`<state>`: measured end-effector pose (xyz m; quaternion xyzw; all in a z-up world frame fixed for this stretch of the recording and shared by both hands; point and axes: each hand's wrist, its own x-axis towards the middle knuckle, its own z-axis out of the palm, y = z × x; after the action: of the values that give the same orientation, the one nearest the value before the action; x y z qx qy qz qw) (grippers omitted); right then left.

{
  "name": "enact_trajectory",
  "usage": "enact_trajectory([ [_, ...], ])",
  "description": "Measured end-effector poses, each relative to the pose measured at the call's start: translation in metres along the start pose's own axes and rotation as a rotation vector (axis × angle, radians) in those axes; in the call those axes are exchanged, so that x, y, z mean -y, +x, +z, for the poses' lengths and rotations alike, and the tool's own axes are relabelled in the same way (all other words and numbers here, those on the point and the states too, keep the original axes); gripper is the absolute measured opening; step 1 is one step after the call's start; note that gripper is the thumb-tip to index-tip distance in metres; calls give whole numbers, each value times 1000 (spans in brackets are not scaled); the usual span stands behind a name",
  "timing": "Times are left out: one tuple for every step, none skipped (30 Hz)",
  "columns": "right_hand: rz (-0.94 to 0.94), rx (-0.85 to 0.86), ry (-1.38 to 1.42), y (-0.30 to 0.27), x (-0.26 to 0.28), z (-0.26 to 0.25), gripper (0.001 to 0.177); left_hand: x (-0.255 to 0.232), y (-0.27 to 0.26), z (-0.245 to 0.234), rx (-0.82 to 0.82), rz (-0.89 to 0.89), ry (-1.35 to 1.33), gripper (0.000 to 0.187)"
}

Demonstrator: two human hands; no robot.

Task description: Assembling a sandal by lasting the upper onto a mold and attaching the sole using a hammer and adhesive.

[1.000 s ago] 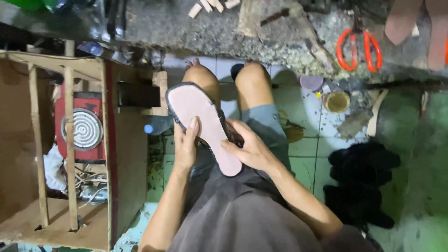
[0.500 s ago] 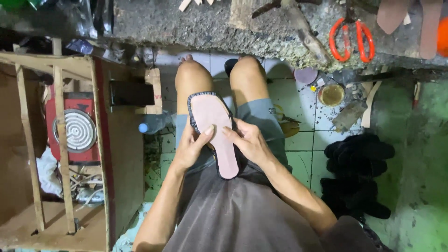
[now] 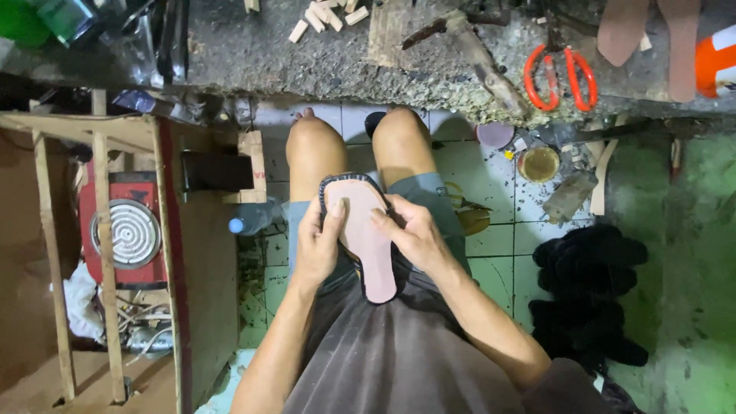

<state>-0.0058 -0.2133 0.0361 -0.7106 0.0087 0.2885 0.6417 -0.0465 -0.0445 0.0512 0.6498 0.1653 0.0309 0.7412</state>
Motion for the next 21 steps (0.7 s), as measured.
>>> enact_trajectory([
  [-4,24,-18,3,3,-1,27,-12,1,6,-52,20,35,18],
  [-10,36,-18,4,5,-1,27,-9,1,7,-63,25,38,18],
  [-11,3,-74,3,7,-2,25,-7,1,9,-76,21,29,19],
  [-12,-29,-130,3,8,-3,26,-5,1,11,-89,16,21,20],
  [-13,-37,-130,1,1,-3,26,11,-1,6,-82,17,20,20],
  [-55,-33,-130,0,-6,-4,24,27,-3,2,-109,-52,-29,25],
  [-103,-33,-130,1,-12,-5,23,43,0,-1,-131,-114,-78,30],
  [-111,-45,-130,3,-4,-7,23,39,5,3,-119,-107,-79,30],
  [-135,3,-90,2,3,-7,23,34,6,6,-146,-136,-138,34],
  [-159,52,-49,1,10,-8,23,30,6,9,-172,-164,-196,39],
  [-161,53,-50,2,1,-6,23,36,6,7,-174,-162,-197,39],
  [-141,120,207,3,-7,-4,43,42,5,4,-218,-170,-334,36],
  [-123,191,461,7,-15,-3,65,48,7,1,-265,-171,-474,34],
  [-129,199,456,8,-36,-3,65,18,12,9,-269,-161,-477,34],
  [-82,321,524,6,-59,-2,80,-11,14,15,-308,-195,-660,31],
  [-34,443,590,3,-81,-1,100,-40,15,21,-347,-227,-843,28],
  [-30,461,587,4,-80,-1,100,-35,19,15,-362,-216,-846,28],
  [-22,493,670,5,-78,-1,91,-31,23,9,-299,-168,-916,28],
  [-7,526,757,4,-76,0,85,-27,25,2,-240,-121,-981,29],
  [4,545,757,3,-58,6,85,-12,30,-12,-260,-113,-979,29],
  [-6,469,635,2,-40,11,90,3,37,-25,-215,-35,-884,28],
])
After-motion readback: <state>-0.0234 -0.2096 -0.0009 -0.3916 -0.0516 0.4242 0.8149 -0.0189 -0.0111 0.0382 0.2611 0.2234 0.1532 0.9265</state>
